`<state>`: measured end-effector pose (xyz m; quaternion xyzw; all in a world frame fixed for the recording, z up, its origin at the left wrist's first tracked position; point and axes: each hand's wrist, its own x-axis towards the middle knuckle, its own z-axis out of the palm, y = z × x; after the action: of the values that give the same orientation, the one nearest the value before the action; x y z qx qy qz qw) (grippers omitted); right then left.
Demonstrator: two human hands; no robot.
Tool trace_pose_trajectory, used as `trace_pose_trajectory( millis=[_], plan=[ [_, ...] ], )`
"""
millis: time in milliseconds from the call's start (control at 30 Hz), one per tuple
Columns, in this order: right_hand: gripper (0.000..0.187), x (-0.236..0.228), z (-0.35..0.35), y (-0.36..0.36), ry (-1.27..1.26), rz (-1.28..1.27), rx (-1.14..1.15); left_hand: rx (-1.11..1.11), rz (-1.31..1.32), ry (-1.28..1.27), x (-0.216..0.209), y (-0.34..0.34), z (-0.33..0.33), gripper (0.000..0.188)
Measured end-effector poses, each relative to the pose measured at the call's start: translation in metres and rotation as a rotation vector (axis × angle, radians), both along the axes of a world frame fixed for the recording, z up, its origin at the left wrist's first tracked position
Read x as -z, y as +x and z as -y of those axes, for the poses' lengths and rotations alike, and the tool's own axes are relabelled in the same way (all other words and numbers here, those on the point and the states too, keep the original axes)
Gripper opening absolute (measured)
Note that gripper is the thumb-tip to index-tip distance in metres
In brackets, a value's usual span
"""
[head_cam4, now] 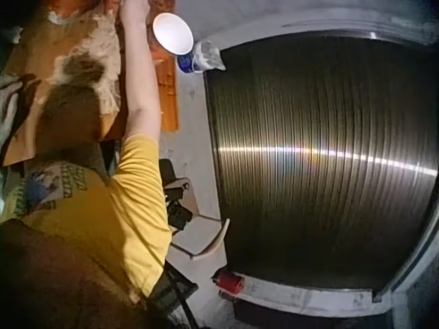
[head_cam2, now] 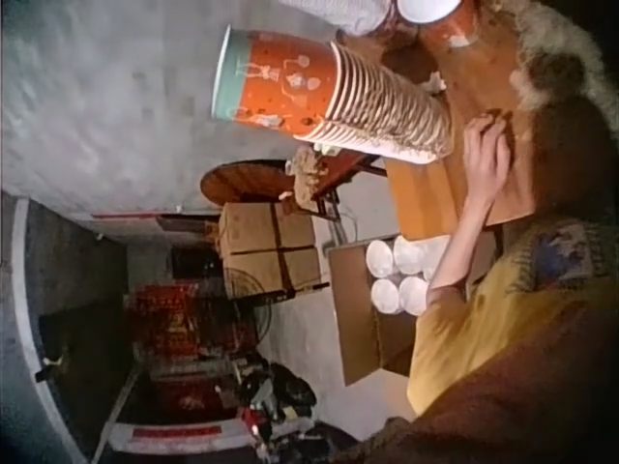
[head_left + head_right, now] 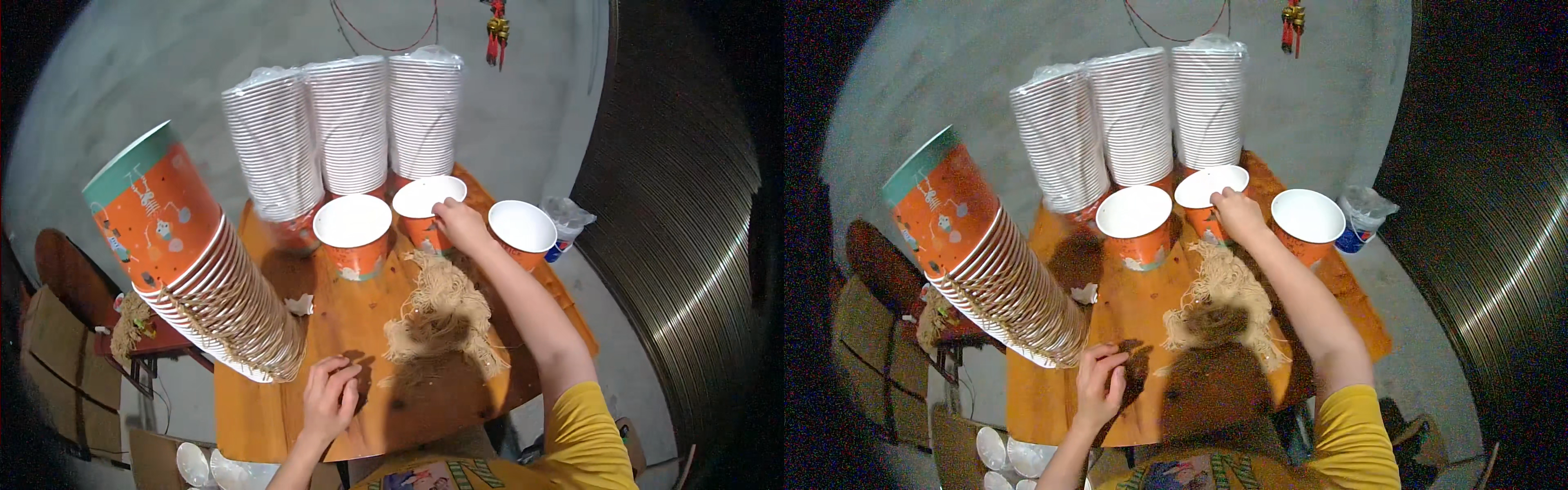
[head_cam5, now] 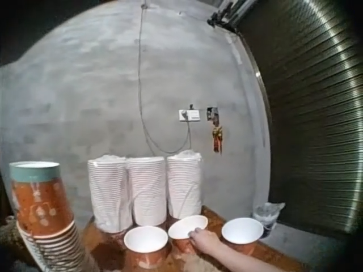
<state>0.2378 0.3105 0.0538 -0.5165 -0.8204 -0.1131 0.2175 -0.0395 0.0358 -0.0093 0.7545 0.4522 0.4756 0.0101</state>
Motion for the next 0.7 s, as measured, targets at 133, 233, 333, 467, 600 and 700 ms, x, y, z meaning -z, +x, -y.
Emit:
trace_pose_trajectory(
  millis=[133,233,333,467,600,700],
  plan=[
    [0.009,-0.005,0.026,0.011,0.168,-0.112,0.003,0.004,0.017,-0.094,0.006,0.004,-0.006,0.019],
    [0.009,-0.027,0.078,0.011,0.265,-0.288,-0.084,-0.021,0.033,-0.102,-0.006,0.003,-0.008,0.026],
    [0.011,-0.028,0.129,-0.001,0.226,-0.348,-0.331,-0.123,-0.028,0.045,-0.018,0.000,-0.006,0.047],
    [0.022,0.000,0.175,-0.024,-0.006,-0.320,-0.624,-0.146,-0.391,0.135,-0.037,0.018,-0.002,0.053],
    [0.020,0.037,0.180,-0.033,0.219,-0.213,-0.816,-0.150,-0.443,0.036,-0.029,0.028,-0.001,0.042],
    [0.022,0.037,0.192,-0.014,-0.144,-0.484,-0.705,-0.131,-0.393,-0.016,-0.026,0.026,0.008,0.037]
  ],
)
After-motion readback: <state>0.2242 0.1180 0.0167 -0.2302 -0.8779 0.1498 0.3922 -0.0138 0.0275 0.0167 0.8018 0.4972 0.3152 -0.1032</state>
